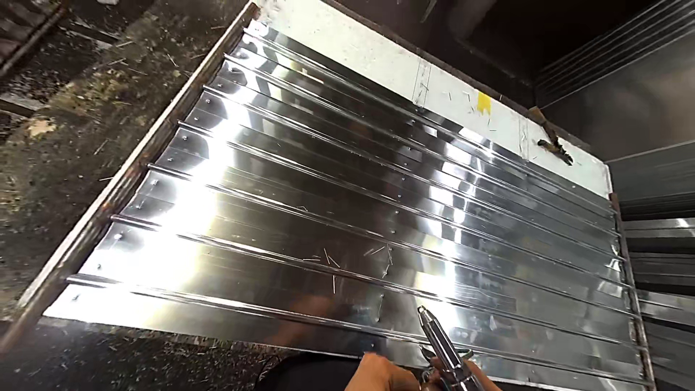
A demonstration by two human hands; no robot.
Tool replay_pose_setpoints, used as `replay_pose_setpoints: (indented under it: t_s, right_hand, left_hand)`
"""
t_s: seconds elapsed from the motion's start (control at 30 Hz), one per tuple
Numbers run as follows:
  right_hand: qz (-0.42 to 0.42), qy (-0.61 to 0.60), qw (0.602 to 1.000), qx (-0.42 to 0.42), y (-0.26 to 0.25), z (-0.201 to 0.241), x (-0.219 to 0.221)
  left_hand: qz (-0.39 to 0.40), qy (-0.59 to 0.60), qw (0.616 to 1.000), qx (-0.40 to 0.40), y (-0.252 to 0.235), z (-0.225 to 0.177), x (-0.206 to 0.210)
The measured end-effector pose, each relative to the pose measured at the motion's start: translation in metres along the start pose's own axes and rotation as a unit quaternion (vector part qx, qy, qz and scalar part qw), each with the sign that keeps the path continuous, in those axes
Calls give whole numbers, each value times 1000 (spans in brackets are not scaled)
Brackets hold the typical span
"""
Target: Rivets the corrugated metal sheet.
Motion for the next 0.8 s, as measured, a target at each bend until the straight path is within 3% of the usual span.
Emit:
replay_pose_setpoints:
  t_s: [0.07, 0.13, 0.2, 0.5, 0.8]
  right_hand:
    - [-11, 4, 998, -54, -2, 12, -1]
    - [18, -1, 997, -77, -5, 18, 5]
    - [50, 4, 996, -70, -11, 23, 14]
    - [75, 46, 996, -5, -53, -2, 20]
    - [80, 55, 993, 71, -123, -51, 17]
  left_hand:
    - [-83, 197, 977, -25, -2, 3, -24]
    - [-163, 402, 898, -72, -7, 11, -47]
    - [-195, 503, 836, -98, -17, 12, -62]
    - [-277, 510, 797, -170, -55, 22, -79]
    - [-265, 531, 731, -336, -121, 62, -79]
Point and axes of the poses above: each hand's wrist, its own y-axis away from the middle knuckle, its own x-axis out of the palm, z = x × y, the point moved 9 cm from there along -y, towards the middle knuckle, and after that the axes turned 4 degrees about -x, right-handed, at the moved point
